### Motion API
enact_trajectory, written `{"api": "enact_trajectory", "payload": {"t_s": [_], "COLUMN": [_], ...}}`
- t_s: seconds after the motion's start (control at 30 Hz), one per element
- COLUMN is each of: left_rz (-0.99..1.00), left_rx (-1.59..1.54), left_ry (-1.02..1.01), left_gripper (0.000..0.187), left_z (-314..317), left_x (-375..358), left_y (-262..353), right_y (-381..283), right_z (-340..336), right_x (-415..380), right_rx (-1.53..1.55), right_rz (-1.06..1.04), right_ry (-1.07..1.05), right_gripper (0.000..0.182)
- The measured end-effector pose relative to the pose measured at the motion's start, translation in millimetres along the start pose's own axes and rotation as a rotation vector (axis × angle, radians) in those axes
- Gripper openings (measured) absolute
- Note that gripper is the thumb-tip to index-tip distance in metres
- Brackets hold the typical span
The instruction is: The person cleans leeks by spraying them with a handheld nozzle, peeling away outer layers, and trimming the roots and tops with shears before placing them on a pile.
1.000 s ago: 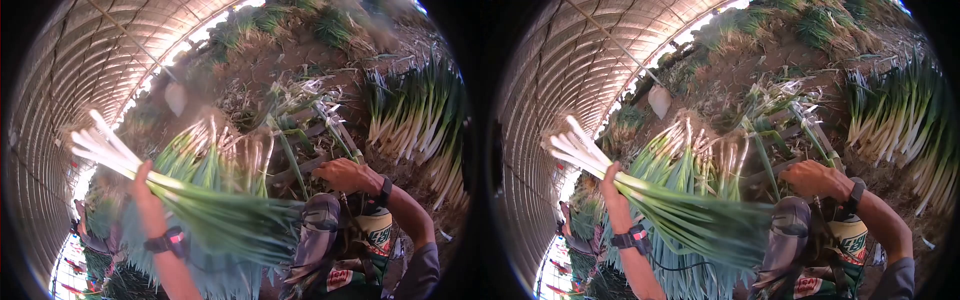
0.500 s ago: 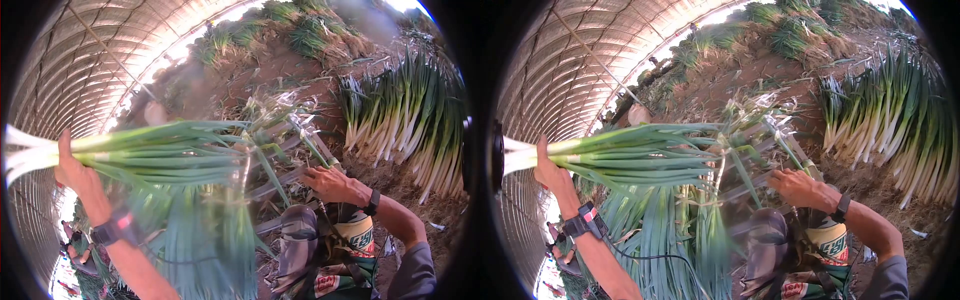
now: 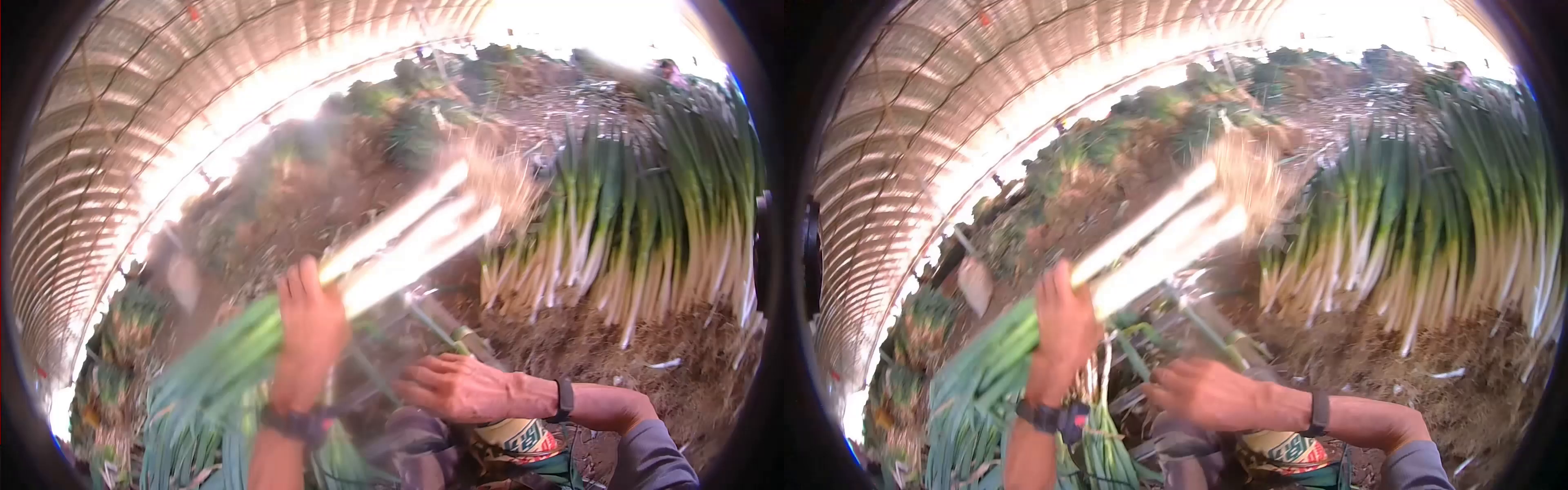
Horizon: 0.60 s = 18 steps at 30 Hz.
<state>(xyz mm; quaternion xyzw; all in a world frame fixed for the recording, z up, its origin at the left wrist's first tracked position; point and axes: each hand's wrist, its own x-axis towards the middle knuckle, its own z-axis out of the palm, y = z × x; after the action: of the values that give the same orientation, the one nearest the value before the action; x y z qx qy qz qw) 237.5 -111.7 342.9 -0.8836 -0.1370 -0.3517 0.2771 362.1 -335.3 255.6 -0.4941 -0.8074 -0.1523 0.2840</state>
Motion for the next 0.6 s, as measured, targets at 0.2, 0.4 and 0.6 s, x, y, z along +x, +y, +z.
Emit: {"api": "enact_trajectory", "payload": {"t_s": [0.2,0.4,0.6], "left_rz": [0.031,0.122,0.148], "left_rx": [-0.129,-0.199,-0.292], "left_ry": [-0.294,-0.345,-0.256], "left_gripper": [0.024,0.019,0.023], "left_z": [52.7,27.9,13.7], "left_x": [-81.1,-108.3,-124.6], "left_y": [56.9,93.0,94.0], "right_y": [2.7,51.7,47.5], "right_z": [-29.7,14.0,-21.5], "right_x": [-13.4,-38.1,-59.6], "right_rx": [-0.167,-0.391,-0.118], "right_rz": [0.009,0.027,0.225], "right_ry": [-0.043,-0.038,-0.383], "right_gripper": [0.050,0.065,0.067]}}
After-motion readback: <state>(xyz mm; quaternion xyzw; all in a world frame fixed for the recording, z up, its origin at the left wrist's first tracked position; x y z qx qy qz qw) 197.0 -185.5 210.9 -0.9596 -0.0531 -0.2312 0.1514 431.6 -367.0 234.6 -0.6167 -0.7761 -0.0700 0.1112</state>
